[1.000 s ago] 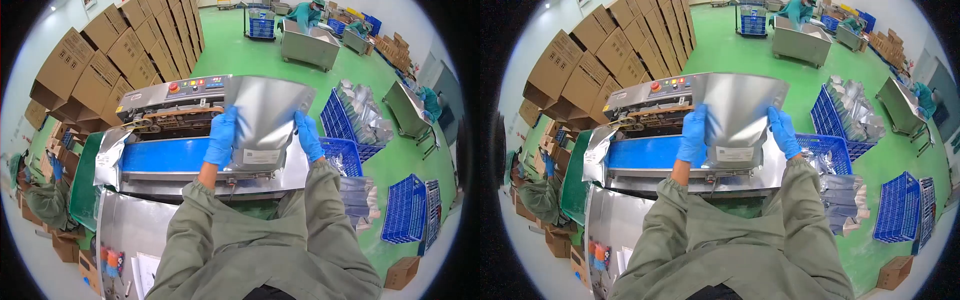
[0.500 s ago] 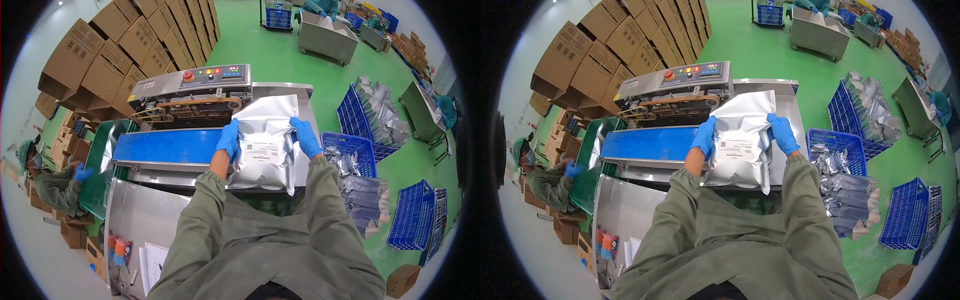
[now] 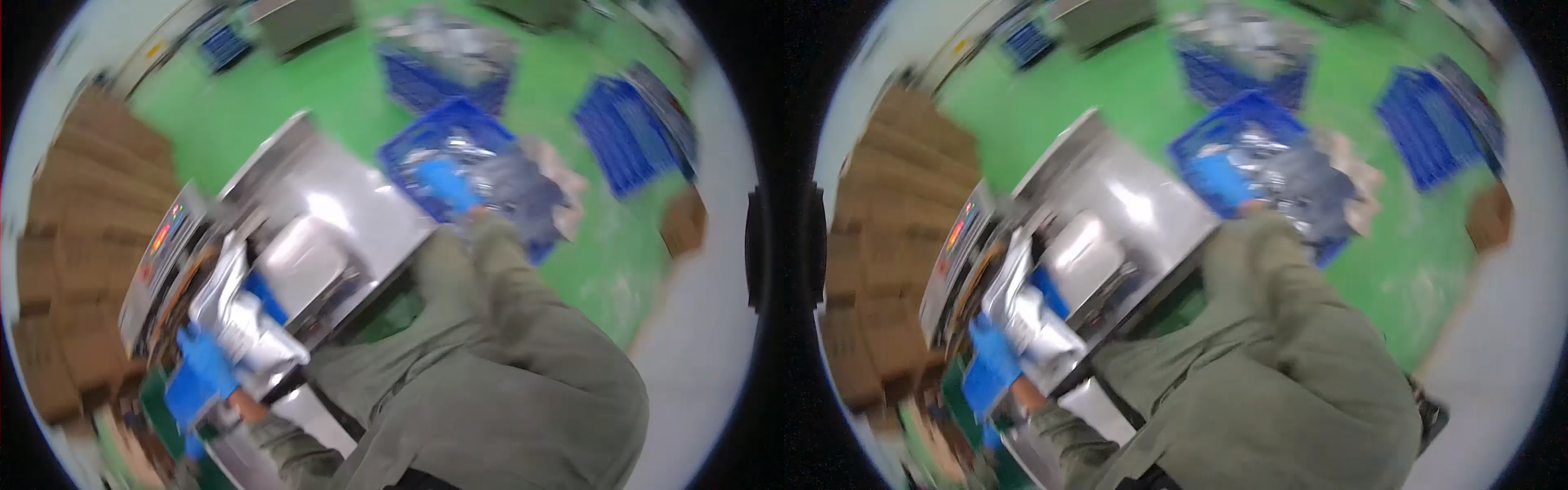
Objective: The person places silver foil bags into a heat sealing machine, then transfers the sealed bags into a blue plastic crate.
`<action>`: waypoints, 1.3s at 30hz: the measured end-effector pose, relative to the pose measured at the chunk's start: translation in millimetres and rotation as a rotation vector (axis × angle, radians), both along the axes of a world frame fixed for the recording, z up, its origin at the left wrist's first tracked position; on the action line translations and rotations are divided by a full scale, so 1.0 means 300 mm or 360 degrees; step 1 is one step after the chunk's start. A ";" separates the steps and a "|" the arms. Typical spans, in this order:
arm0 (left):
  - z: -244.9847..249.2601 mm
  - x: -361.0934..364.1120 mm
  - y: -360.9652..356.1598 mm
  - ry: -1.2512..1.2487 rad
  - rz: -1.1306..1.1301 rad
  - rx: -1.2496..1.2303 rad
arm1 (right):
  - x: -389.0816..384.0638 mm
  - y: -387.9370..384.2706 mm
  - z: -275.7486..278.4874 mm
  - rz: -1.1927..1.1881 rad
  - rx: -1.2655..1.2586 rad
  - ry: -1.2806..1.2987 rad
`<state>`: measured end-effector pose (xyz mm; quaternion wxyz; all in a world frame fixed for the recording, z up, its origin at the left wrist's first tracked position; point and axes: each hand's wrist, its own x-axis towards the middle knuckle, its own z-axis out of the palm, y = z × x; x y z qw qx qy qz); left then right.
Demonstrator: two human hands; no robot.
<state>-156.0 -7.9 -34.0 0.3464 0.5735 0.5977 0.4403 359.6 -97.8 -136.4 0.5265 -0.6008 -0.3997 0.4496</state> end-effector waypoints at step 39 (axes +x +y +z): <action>-0.248 -1.130 -0.332 -0.1731 0.0953 0.0393 | -0.021 -0.036 0.014 -0.0077 -0.0182 -0.0470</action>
